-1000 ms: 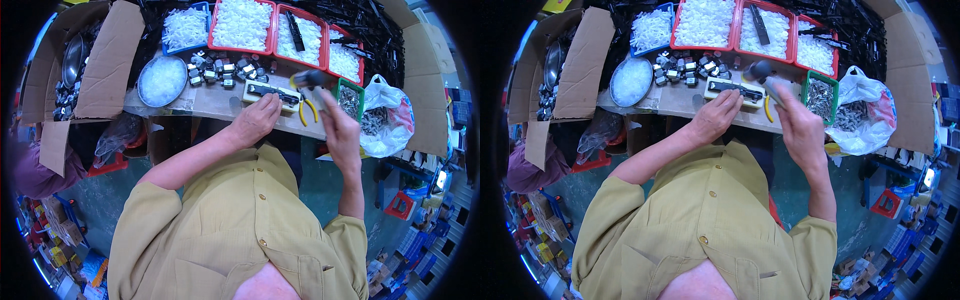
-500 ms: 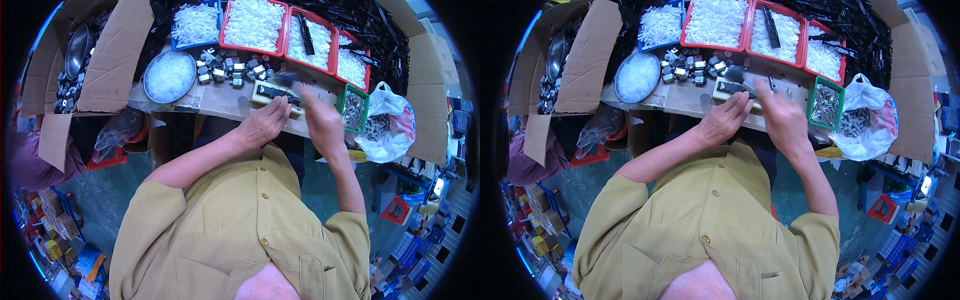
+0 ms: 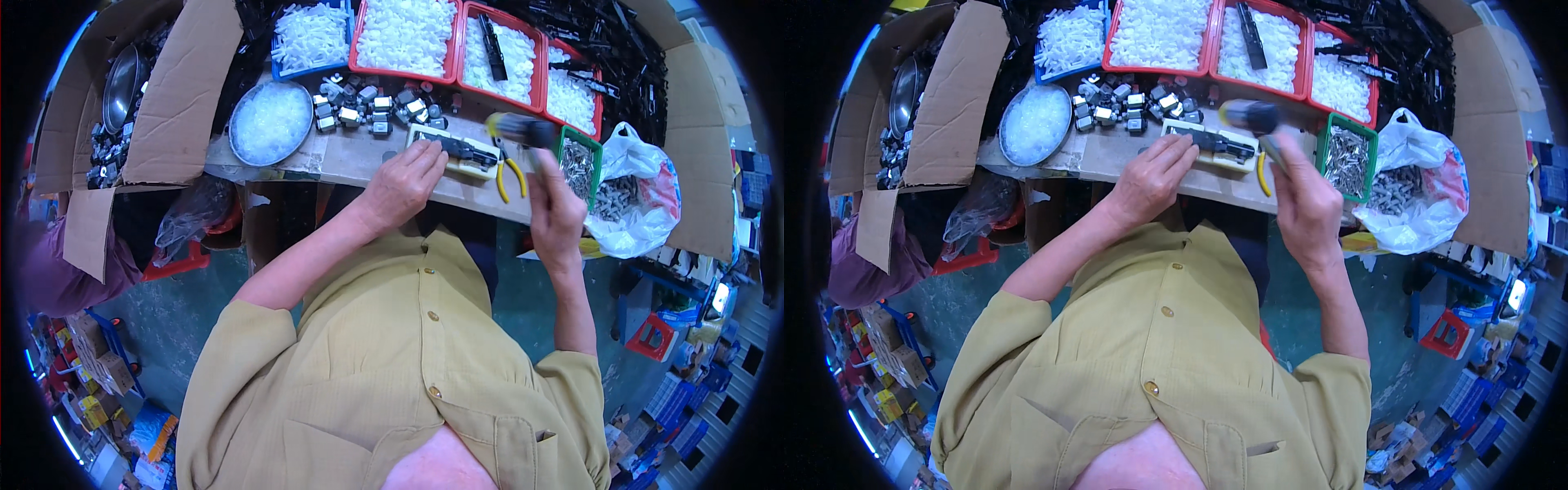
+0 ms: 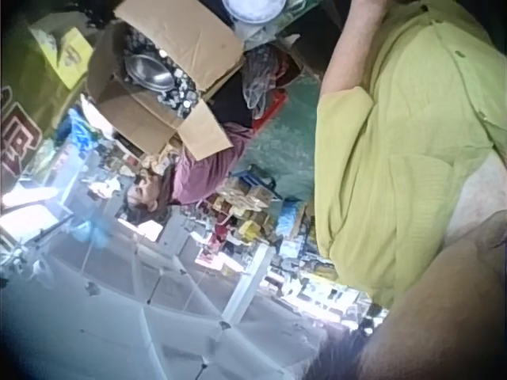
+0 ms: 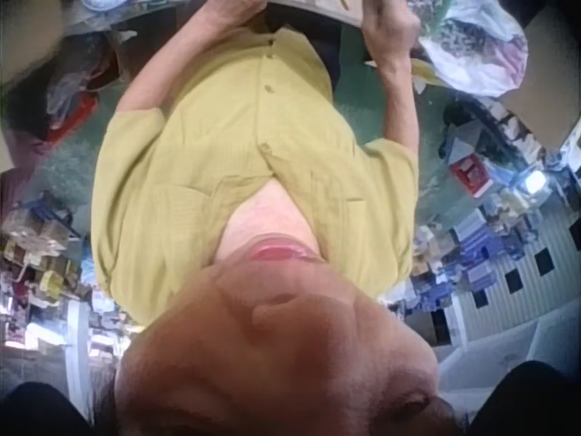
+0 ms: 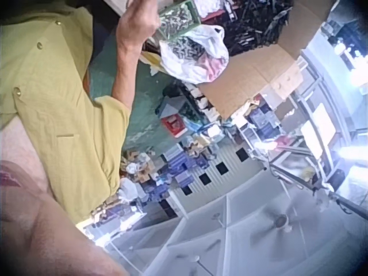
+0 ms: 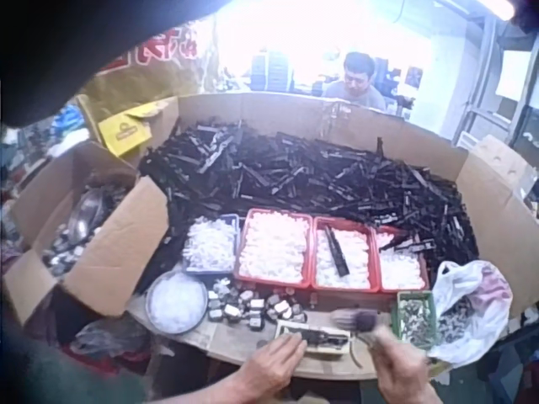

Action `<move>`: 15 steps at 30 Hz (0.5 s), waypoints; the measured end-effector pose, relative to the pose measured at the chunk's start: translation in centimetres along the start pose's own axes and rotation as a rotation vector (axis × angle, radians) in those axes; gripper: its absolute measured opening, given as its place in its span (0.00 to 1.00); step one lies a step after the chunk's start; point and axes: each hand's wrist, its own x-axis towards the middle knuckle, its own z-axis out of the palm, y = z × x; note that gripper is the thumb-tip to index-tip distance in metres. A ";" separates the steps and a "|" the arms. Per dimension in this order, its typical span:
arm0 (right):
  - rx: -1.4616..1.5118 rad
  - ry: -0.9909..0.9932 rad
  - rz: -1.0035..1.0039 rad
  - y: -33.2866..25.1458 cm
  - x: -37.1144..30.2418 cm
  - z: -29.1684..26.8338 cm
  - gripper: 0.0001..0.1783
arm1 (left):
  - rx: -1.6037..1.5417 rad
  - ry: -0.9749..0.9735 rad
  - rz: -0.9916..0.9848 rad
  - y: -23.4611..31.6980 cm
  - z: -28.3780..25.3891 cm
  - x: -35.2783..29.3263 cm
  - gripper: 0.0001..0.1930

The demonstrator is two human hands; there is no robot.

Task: The person assembles small lock mechanisms at a workbench. They pick up metal pins and lock bodies, insert the pins into the lock cylinders, and use pliers to secure the components. The person repeatedly handles individual lock units, placing finished assemblies into a tray.

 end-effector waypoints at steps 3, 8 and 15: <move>-0.118 -0.127 -0.073 0.9 -1.8 1.3 0.26 | 0.006 0.008 0.014 0.1 0.1 0.7 0.19; -0.063 -0.109 0.080 1.1 -1.6 -0.4 0.25 | -0.015 0.012 0.043 0.0 0.3 2.4 0.19; -0.138 -0.273 0.388 3.3 -4.8 -0.4 0.19 | -0.030 -0.030 0.066 0.1 1.4 2.7 0.21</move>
